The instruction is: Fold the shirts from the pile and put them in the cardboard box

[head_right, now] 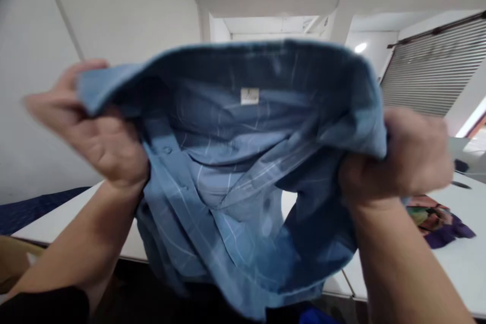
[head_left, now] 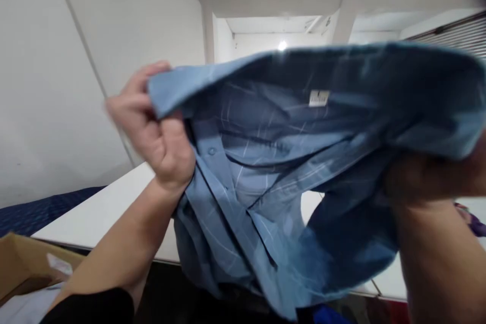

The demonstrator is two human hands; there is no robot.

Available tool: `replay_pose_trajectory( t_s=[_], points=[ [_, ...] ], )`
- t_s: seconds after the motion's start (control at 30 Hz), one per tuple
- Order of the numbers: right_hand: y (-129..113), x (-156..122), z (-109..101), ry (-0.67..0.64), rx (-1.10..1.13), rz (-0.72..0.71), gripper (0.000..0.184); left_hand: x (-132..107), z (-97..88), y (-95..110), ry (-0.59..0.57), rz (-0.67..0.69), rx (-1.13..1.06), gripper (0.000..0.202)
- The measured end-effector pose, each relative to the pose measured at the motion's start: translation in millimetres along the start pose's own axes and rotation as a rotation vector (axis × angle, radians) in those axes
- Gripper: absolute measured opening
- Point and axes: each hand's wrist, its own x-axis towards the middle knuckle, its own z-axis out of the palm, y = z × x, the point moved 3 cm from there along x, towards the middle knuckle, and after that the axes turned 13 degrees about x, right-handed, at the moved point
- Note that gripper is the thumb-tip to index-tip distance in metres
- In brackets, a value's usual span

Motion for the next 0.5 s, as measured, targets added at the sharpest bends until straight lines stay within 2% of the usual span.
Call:
replay_pose_trajectory(
  t_s=[0.07,0.13,0.2,0.27,0.37,0.43,0.5],
  points=[
    [7.3,25.7,14.3,0.128,-0.116,-0.137,0.043,4.1,9.7,-19.9,-0.242,-0.031,0.088,0.016],
    [16.2,41.6,35.9,0.106,-0.215,-0.269,0.038,0.5,14.6,-39.6,-0.426,-0.098,0.181,0.015],
    [28.1,47.6,63.2,0.014,-0.235,-0.314,0.035,-5.6,19.8,-58.7,-0.486,-0.127,0.259,0.013],
    [42.4,47.6,98.6,-0.093,-0.224,-0.292,0.036,-13.6,35.5,-83.7,-0.504,-0.138,0.319,0.010],
    [66.8,42.9,171.1,-0.306,-0.189,-0.188,0.040,-37.0,86.5,-137.3,-0.609,-0.146,0.370,0.007],
    [82.0,33.5,224.5,-0.476,-0.189,-0.064,0.038,-66.1,126.7,-175.7,-0.765,-0.171,0.414,0.015],
    [92.0,13.0,267.7,-0.616,-0.204,0.078,0.036,-105.5,153.6,-204.1,-0.948,-0.225,0.484,0.029]
  ],
)
